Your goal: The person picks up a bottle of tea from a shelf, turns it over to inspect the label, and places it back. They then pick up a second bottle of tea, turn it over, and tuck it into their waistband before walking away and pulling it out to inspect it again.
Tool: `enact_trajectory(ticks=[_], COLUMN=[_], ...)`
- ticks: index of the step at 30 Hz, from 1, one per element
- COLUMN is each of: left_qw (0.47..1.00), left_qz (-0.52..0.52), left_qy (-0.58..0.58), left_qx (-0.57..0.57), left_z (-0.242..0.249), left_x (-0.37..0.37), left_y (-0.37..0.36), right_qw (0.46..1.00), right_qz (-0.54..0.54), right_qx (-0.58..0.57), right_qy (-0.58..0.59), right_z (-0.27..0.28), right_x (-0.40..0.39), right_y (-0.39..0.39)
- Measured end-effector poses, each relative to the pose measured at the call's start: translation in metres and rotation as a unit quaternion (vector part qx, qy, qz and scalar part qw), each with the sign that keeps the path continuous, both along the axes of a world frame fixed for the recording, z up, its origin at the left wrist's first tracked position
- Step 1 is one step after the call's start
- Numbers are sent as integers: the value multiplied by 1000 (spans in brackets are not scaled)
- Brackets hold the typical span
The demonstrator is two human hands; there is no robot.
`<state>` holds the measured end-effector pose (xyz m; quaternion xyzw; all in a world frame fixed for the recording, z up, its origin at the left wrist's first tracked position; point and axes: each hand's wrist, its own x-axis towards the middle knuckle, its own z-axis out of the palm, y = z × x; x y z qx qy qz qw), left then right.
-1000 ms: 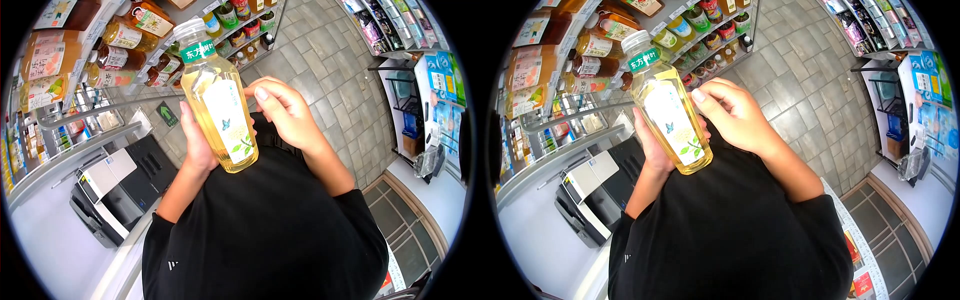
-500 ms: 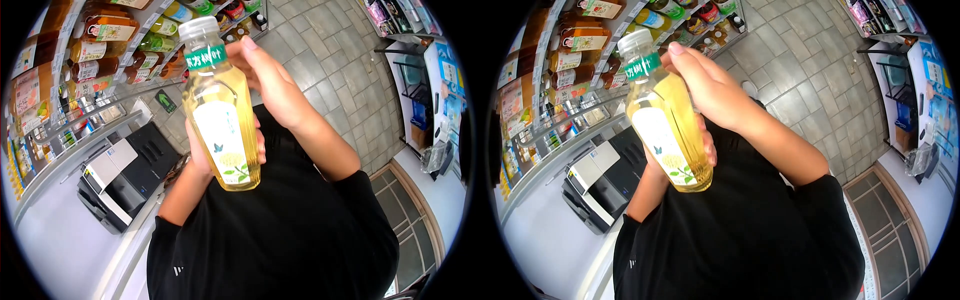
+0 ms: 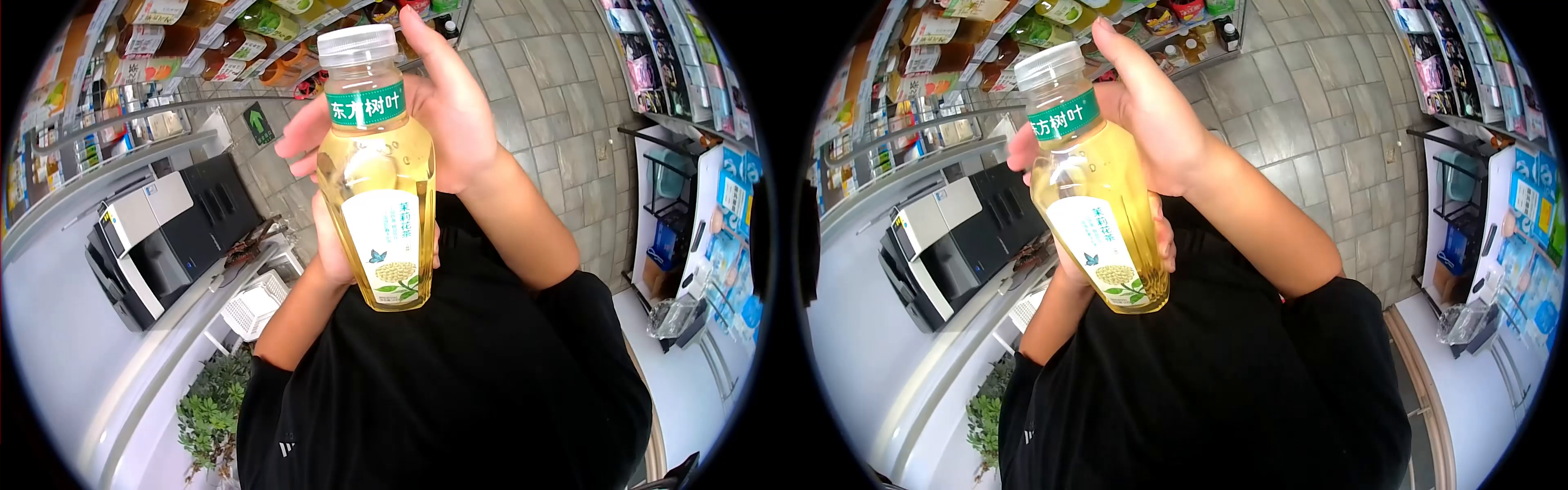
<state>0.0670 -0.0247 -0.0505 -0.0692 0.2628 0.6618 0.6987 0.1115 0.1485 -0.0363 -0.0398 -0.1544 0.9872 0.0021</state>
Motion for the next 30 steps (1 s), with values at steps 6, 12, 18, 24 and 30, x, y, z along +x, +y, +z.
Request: enact_trajectory(ticks=[6,12,18,24,30], left_qw=[998,996,995,994,989], left_qz=[-17,-33,-71,-107,-143], left_qy=[32,-15,-15,12,-4], left_qx=[-53,-85,-66,-28,-38], left_z=[1,-2,1,7,2], left_x=[0,-8,-19,-27,-27], left_y=[-6,-15,-18,-17,-8], right_qw=[1000,999,999,996,993], right_qz=[10,-26,-40,-63,-83], right_qx=[-1,3,-9,-65,-68], right_qy=[19,-38,-10,-22,-44], right_z=[-7,-18,-16,-33,-45], right_x=[-5,-14,-15,-13,-5], right_y=[-9,-20,-22,-22,-14])
